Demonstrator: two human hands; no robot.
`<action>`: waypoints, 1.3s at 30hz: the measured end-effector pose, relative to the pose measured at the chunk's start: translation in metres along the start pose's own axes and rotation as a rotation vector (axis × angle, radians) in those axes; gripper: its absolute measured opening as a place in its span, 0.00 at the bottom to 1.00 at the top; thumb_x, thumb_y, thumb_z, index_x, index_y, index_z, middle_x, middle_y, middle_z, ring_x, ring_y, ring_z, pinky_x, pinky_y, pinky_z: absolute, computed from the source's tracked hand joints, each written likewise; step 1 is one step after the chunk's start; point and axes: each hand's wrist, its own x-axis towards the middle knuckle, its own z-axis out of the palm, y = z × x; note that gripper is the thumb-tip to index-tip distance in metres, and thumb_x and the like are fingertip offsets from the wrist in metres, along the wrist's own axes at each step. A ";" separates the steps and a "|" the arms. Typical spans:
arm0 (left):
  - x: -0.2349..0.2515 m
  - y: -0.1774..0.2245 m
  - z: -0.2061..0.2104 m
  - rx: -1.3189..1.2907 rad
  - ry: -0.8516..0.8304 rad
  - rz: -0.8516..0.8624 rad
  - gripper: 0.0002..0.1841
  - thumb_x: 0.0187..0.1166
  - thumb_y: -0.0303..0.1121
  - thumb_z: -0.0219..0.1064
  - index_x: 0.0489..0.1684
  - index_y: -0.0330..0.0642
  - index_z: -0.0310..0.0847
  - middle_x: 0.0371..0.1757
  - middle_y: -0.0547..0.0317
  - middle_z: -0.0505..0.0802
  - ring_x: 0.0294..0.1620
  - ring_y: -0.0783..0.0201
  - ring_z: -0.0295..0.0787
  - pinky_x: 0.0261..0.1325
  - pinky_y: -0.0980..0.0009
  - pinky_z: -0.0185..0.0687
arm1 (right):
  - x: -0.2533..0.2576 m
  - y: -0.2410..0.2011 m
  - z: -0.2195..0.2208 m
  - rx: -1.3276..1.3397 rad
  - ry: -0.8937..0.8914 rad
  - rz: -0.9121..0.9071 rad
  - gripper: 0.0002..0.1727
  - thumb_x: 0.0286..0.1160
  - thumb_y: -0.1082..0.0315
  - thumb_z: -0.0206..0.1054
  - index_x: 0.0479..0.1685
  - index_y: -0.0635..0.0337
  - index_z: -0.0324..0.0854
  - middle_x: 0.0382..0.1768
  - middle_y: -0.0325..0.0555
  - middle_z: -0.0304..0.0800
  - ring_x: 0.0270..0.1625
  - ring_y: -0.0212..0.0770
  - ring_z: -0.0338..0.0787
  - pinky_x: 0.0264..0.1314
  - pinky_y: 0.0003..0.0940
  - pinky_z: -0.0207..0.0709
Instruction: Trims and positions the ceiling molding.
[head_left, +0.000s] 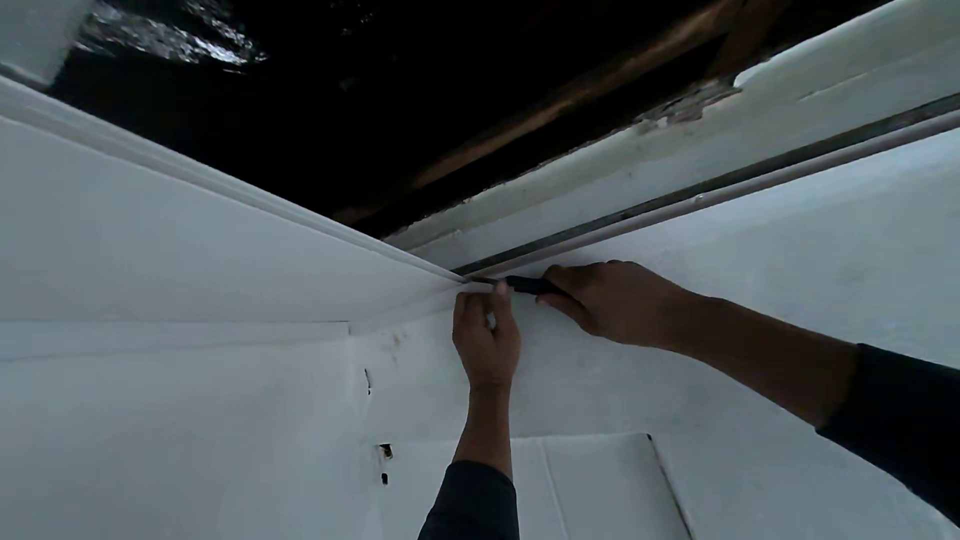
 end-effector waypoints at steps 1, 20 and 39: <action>0.001 0.000 0.000 0.014 0.000 -0.016 0.22 0.89 0.50 0.58 0.32 0.43 0.85 0.36 0.60 0.82 0.27 0.71 0.78 0.29 0.75 0.80 | 0.001 -0.001 0.001 -0.007 0.006 0.005 0.22 0.91 0.45 0.54 0.53 0.54 0.82 0.30 0.44 0.87 0.34 0.49 0.92 0.33 0.49 0.85; 0.004 0.000 -0.001 -0.095 0.003 -0.071 0.17 0.89 0.47 0.60 0.49 0.43 0.85 0.34 0.61 0.85 0.26 0.71 0.80 0.30 0.74 0.81 | 0.014 -0.016 -0.006 -0.005 -0.043 0.004 0.21 0.92 0.48 0.54 0.55 0.55 0.83 0.34 0.48 0.89 0.39 0.51 0.93 0.39 0.51 0.86; 0.007 -0.002 -0.001 -0.098 -0.032 -0.108 0.18 0.87 0.46 0.61 0.50 0.40 0.86 0.40 0.56 0.88 0.36 0.66 0.85 0.40 0.67 0.86 | 0.016 -0.019 0.004 -0.101 0.000 -0.006 0.18 0.90 0.50 0.56 0.50 0.54 0.82 0.29 0.42 0.86 0.29 0.47 0.91 0.28 0.47 0.85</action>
